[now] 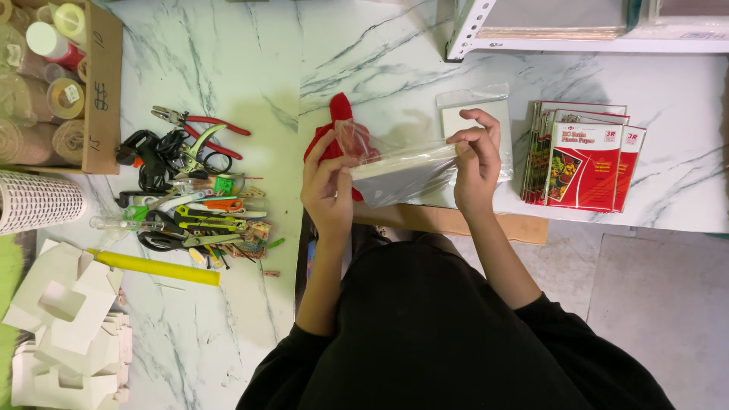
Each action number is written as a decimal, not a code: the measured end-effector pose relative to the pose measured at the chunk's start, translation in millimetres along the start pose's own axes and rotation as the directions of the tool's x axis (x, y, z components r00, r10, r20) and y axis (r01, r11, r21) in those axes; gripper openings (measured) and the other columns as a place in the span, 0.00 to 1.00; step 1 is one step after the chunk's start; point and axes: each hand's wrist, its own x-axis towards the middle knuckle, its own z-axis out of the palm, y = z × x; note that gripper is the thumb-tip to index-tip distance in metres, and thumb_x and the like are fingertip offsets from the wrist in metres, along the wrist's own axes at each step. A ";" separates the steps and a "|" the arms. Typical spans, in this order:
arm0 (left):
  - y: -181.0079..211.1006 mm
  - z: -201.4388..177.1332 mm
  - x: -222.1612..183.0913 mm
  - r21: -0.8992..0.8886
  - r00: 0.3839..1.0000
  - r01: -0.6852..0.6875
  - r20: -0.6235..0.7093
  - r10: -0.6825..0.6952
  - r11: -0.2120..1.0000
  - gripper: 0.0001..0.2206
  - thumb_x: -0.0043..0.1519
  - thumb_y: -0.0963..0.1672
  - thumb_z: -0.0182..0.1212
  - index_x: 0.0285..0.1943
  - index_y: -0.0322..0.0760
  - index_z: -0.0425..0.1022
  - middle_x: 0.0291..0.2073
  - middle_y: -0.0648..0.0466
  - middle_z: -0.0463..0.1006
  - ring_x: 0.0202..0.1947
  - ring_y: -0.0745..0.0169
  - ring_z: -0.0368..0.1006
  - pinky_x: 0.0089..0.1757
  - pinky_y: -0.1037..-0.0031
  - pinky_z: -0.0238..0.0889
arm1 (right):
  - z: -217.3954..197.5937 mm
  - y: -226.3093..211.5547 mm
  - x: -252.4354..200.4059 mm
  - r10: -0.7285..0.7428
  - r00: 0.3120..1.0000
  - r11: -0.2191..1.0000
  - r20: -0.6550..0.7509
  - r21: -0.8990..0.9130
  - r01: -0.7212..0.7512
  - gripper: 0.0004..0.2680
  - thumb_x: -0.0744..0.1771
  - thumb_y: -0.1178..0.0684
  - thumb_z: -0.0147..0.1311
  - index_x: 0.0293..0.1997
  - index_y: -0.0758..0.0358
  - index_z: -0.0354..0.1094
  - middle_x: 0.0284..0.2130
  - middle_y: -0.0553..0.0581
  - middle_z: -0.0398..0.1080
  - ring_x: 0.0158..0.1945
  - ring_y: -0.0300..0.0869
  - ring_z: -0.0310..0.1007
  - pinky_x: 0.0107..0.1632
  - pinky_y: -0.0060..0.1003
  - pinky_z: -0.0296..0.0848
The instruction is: Organizing and sorting various paper and printing supplies on a shelf and counter.
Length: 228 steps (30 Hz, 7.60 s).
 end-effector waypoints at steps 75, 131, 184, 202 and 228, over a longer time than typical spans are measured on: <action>-197.3 1.1 18.1 0.484 0.952 0.307 -0.163 -0.260 0.819 0.22 0.71 0.54 0.51 0.46 0.27 0.69 0.37 0.36 0.81 0.36 0.41 0.79 0.39 0.60 0.70 | -78.9 100.8 28.0 0.283 0.957 0.880 -0.057 -0.382 -0.283 0.41 0.60 0.54 0.70 0.76 0.60 0.35 0.49 0.67 0.71 0.52 0.54 0.77 0.53 0.44 0.76; -188.5 48.7 10.0 -0.145 0.697 0.691 0.391 -0.601 0.708 0.29 0.61 0.44 0.68 0.67 0.26 0.56 0.58 0.41 0.72 0.55 0.56 0.72 0.48 0.65 0.73 | -12.0 93.2 -13.3 0.048 0.999 0.373 -0.017 -0.927 -0.034 0.21 0.67 0.37 0.59 0.62 0.59 0.66 0.45 0.61 0.66 0.49 0.55 0.65 0.50 0.51 0.67; -128.9 320.8 120.7 -0.299 0.859 0.449 0.403 -0.316 0.842 0.22 0.63 0.42 0.66 0.62 0.22 0.66 0.54 0.44 0.77 0.53 0.60 0.74 0.55 0.70 0.66 | -241.3 13.4 207.1 0.241 0.938 0.929 0.248 -0.339 -0.149 0.23 0.72 0.45 0.53 0.72 0.73 0.55 0.54 0.65 0.71 0.48 0.43 0.76 0.48 0.33 0.74; -173.4 374.5 194.1 -0.131 0.936 0.230 0.303 -0.182 0.964 0.32 0.60 0.43 0.68 0.71 0.24 0.58 0.60 0.42 0.74 0.59 0.55 0.71 0.57 0.69 0.65 | -226.9 37.7 197.5 -0.367 0.882 0.438 0.297 -0.781 0.446 0.12 0.62 0.63 0.62 0.48 0.62 0.73 0.47 0.59 0.70 0.46 0.54 0.75 0.47 0.44 0.77; -167.3 366.4 199.1 0.571 0.833 -0.537 0.476 0.283 0.621 0.28 0.61 0.46 0.70 0.70 0.35 0.68 0.70 0.48 0.66 0.71 0.39 0.56 0.64 0.52 0.51 | -218.2 94.1 274.0 -0.410 0.800 0.093 0.439 -0.852 0.515 0.22 0.70 0.44 0.57 0.68 0.67 0.62 0.68 0.65 0.61 0.71 0.53 0.59 0.72 0.71 0.37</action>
